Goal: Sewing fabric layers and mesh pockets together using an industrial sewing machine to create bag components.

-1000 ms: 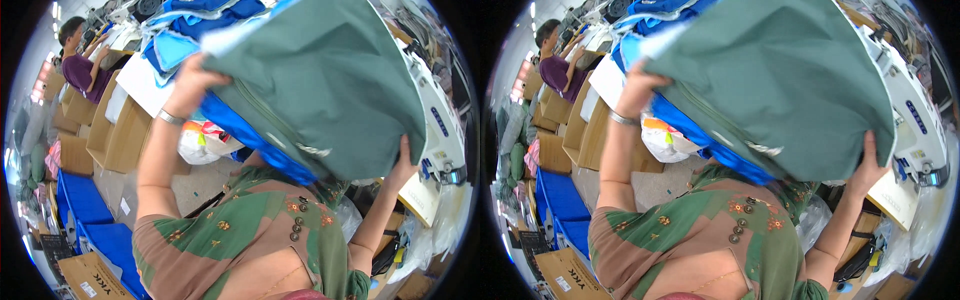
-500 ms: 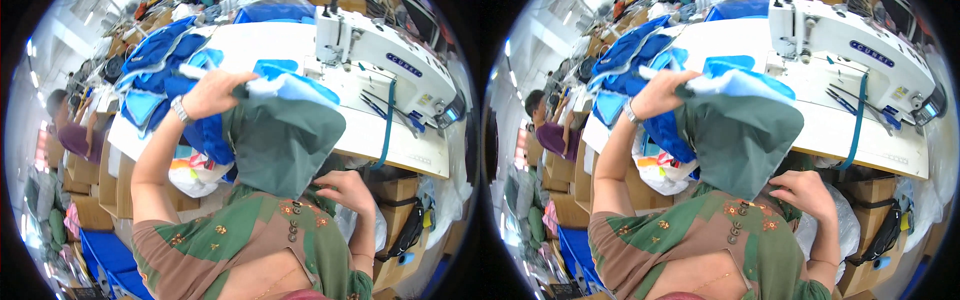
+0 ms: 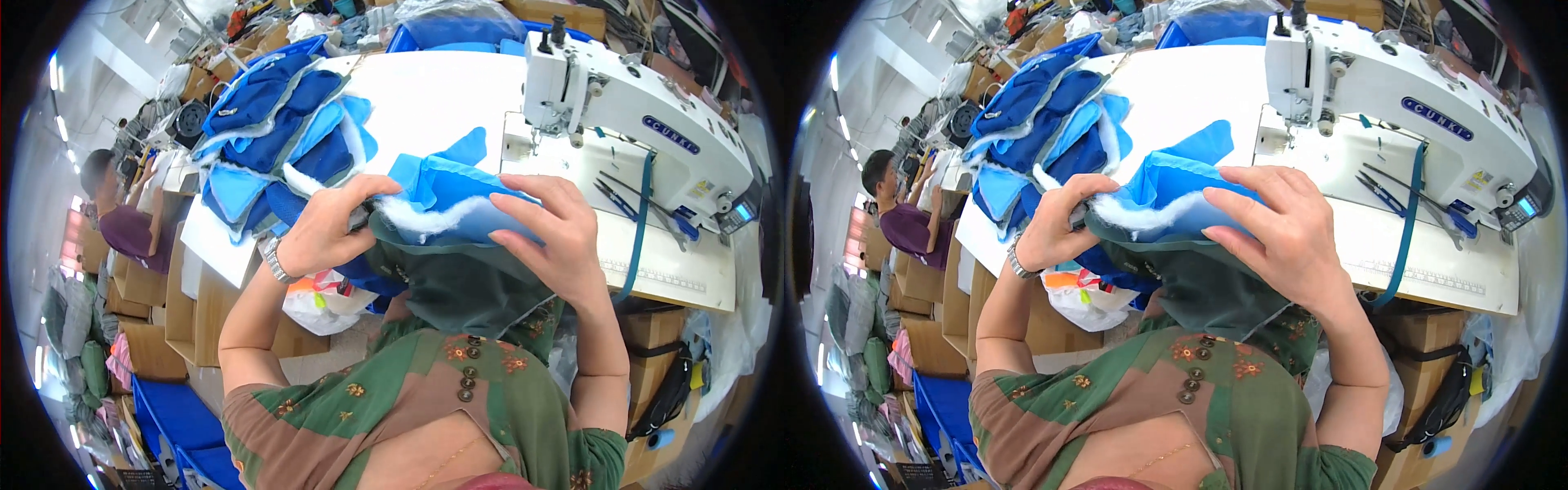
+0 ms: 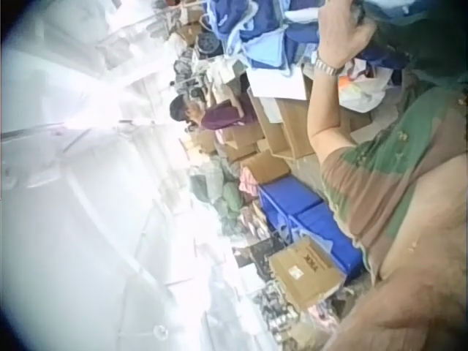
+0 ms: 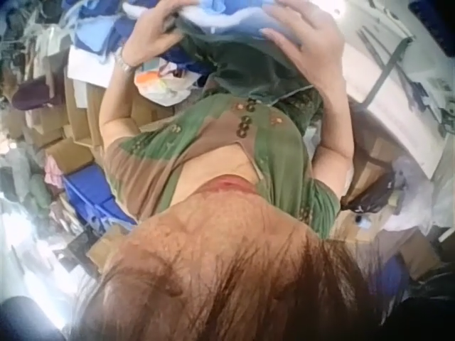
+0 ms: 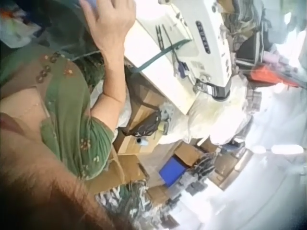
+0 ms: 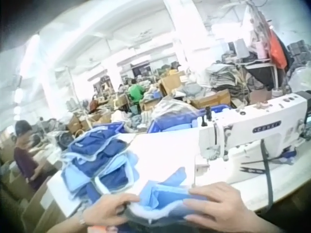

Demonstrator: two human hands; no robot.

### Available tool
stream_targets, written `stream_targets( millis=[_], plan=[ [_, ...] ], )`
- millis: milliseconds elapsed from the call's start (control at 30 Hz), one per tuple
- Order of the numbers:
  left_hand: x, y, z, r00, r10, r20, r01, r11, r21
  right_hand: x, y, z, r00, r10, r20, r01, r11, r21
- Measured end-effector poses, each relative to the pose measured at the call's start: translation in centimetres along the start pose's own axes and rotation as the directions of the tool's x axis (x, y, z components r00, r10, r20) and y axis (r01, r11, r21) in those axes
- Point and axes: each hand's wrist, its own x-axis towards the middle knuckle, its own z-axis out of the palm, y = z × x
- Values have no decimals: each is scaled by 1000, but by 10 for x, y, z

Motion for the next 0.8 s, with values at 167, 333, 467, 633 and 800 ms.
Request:
stream_targets(
  millis=[167, 333, 467, 633, 800],
  plan=[
    [-8, 4, 2, 991, 133, -29, -133, 991, -18, 37, -2, 4, 990, -91, 106, 89, 996, 19],
    [-20, -2, 0, 978, 197, -73, -197, 980, 9, 42, -2, 2, 881, 133, 454, -152, 988, 5],
    [-33, -4, -6, 987, 130, -91, -132, 991, -26, 21, 2, -8, 876, 63, 478, -133, 984, 115],
    [-33, 2, -12, 954, 192, -228, -193, 981, 18, 21, -5, -25, 844, 2, 536, -188, 937, 294],
    [-12, 20, -36, 888, 331, -318, -319, 943, 92, 37, 36, -66, 797, -200, 570, -267, 730, 629]
  ],
)
